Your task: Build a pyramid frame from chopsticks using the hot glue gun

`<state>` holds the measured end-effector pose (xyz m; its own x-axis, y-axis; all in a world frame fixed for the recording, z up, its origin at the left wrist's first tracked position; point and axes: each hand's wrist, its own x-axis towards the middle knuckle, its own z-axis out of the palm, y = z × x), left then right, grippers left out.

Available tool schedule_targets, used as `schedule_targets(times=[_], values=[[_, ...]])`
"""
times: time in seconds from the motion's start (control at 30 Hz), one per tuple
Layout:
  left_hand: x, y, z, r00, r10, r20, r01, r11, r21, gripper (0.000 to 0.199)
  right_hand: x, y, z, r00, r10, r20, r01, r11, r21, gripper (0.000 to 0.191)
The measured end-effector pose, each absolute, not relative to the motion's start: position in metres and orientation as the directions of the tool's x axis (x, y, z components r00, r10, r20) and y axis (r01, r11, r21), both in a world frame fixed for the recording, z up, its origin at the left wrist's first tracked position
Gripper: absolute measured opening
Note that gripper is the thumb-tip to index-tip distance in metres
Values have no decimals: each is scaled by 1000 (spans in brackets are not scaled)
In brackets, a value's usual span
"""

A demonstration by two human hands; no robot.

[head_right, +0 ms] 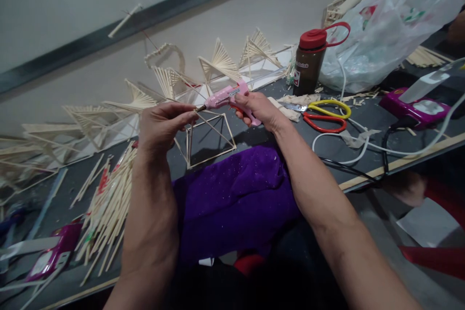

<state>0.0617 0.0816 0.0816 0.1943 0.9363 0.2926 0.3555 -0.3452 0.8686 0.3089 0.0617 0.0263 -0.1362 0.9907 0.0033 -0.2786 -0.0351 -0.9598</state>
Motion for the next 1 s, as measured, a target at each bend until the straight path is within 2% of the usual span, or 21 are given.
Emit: schedule_targets(times=[0.3, 0.77, 1.0], values=[[64, 80, 84, 191, 941, 278, 350, -330, 877, 17, 309, 63, 24, -151, 988, 21, -291, -24, -956, 37], [63, 85, 78, 208, 922, 327, 333, -381, 862, 15, 311, 67, 19, -111, 993, 34, -342, -6, -940, 53], [63, 82, 80, 190, 922, 337, 387, -386, 838, 14, 312, 69, 22, -81, 997, 10, -343, -18, -939, 52]])
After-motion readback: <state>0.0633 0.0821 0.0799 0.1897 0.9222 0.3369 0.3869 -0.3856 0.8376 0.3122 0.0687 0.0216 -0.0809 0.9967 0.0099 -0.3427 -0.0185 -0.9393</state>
